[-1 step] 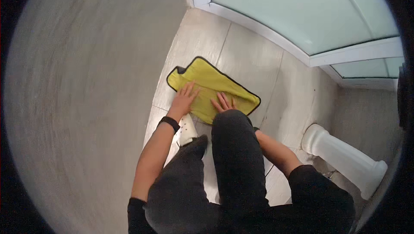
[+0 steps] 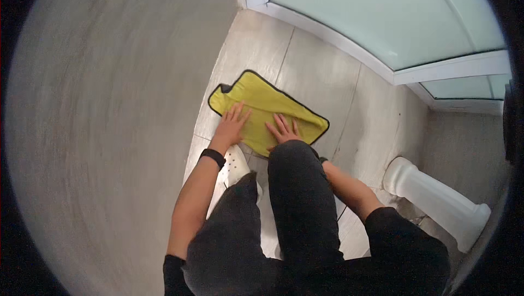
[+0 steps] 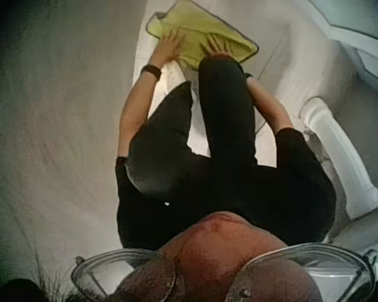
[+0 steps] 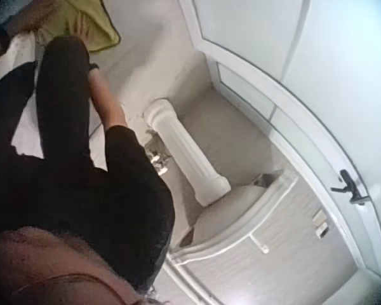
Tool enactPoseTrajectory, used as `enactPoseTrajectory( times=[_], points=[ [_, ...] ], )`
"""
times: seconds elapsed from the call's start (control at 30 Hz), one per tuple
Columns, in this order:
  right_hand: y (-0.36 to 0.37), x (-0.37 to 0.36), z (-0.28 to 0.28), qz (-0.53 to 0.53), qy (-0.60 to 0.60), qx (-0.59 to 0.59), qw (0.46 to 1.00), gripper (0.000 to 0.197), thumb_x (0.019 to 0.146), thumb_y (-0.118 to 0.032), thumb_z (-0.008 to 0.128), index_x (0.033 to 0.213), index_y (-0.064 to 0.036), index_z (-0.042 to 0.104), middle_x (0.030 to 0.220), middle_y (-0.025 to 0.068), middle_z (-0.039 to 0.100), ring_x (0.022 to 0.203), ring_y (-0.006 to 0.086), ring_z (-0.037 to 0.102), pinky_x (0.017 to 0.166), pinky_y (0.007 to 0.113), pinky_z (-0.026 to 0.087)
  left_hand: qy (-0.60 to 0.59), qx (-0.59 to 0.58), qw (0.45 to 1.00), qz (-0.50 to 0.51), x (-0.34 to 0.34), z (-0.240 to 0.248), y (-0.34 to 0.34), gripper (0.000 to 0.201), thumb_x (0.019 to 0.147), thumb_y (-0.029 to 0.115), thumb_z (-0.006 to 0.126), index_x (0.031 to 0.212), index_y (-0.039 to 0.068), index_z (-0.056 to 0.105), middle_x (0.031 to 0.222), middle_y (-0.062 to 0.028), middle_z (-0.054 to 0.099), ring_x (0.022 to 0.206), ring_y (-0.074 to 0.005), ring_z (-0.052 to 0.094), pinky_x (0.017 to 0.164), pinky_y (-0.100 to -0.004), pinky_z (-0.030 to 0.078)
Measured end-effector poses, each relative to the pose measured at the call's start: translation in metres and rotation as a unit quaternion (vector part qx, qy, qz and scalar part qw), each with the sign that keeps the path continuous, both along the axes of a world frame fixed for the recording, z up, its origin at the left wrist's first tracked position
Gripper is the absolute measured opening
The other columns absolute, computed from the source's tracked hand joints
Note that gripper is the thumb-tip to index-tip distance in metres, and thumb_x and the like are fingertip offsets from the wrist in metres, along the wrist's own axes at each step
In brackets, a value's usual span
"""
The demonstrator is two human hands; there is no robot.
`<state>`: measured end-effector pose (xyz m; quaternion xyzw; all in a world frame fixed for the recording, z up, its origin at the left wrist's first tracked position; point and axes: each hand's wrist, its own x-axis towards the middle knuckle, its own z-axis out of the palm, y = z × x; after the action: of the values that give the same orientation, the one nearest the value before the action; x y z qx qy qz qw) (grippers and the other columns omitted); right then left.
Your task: Washing a cleaning cloth in a bathroom sink.
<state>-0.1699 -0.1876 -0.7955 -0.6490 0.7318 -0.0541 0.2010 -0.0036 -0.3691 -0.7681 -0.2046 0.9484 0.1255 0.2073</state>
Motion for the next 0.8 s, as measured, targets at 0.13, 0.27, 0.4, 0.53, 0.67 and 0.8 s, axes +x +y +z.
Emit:
enactPoseTrajectory(
  times=[0.13, 0.27, 0.4, 0.53, 0.67, 0.8],
  points=[
    [-0.054, -0.024, 0.003, 0.036, -0.027, 0.004, 0.999, 0.093, 0.071, -0.056, 0.065, 0.145, -0.023, 0.019, 0.151, 0.0126, 0.016, 0.14, 0.0283, 0.013, 0.109, 0.056, 0.011, 0.012, 0.086, 0.994, 0.063, -0.001, -0.009, -0.03, 0.105, 0.066, 0.03, 0.079, 0.147, 0.024, 0.012, 0.153, -0.0091, -0.009, 0.141, -0.031, 0.001, 0.112, -0.044, 0.018],
    [-0.122, -0.069, 0.008, 0.036, -0.026, -0.021, 0.999, 0.094, 0.07, -0.054, 0.067, 0.145, -0.023, 0.021, 0.151, 0.0132, 0.016, 0.14, 0.029, 0.012, 0.109, 0.057, 0.011, 0.046, 0.063, 0.99, 0.12, -0.049, -0.008, -0.076, 0.108, 0.064, 0.037, 0.079, 0.147, 0.022, 0.011, 0.153, -0.0105, -0.008, 0.141, -0.0316, 0.004, 0.111, -0.0437, 0.019],
    [-0.189, -0.114, 0.005, -0.011, -0.035, -0.072, 0.997, 0.092, 0.07, -0.054, 0.067, 0.144, -0.0239, 0.023, 0.151, 0.013, 0.016, 0.14, 0.0292, 0.012, 0.108, 0.057, 0.011, 0.148, 0.041, 0.976, 0.154, -0.102, -0.018, -0.125, 0.11, 0.066, 0.046, 0.075, 0.147, 0.019, 0.007, 0.152, -0.0149, -0.007, 0.139, -0.0373, 0.008, 0.11, -0.0475, 0.018],
    [-0.226, -0.154, 0.001, -0.035, -0.021, -0.101, 0.994, 0.091, 0.07, -0.055, 0.066, 0.144, -0.0248, 0.023, 0.151, 0.0124, 0.017, 0.14, 0.0291, 0.013, 0.108, 0.058, 0.011, 0.111, 0.051, 0.983, 0.14, -0.151, -0.016, -0.176, 0.113, 0.064, 0.05, 0.075, 0.148, 0.021, 0.005, 0.153, -0.0111, -0.007, 0.139, -0.0363, 0.009, 0.109, -0.0496, 0.02],
    [-0.24, -0.17, 0.003, -0.061, -0.032, -0.055, 0.996, 0.089, 0.072, -0.055, 0.065, 0.144, -0.0261, 0.022, 0.15, 0.0122, 0.017, 0.14, 0.0294, 0.013, 0.106, 0.06, 0.014, 0.069, 0.038, 0.983, 0.163, -0.178, -0.014, -0.193, 0.118, 0.057, 0.045, 0.081, 0.147, 0.02, 0.008, 0.153, -0.0096, -0.009, 0.14, -0.0297, 0.011, 0.108, -0.0431, 0.023],
    [-0.246, -0.171, 0.004, -0.056, -0.039, -0.045, 0.997, 0.087, 0.074, -0.055, 0.064, 0.144, -0.0273, 0.021, 0.151, 0.0122, 0.017, 0.14, 0.0302, 0.013, 0.105, 0.062, 0.017, 0.035, 0.028, 0.983, 0.177, -0.193, -0.009, -0.207, 0.125, 0.053, 0.048, 0.082, 0.147, 0.021, 0.005, 0.153, -0.009, -0.01, 0.14, -0.0286, 0.009, 0.108, -0.0419, 0.023]
  ],
)
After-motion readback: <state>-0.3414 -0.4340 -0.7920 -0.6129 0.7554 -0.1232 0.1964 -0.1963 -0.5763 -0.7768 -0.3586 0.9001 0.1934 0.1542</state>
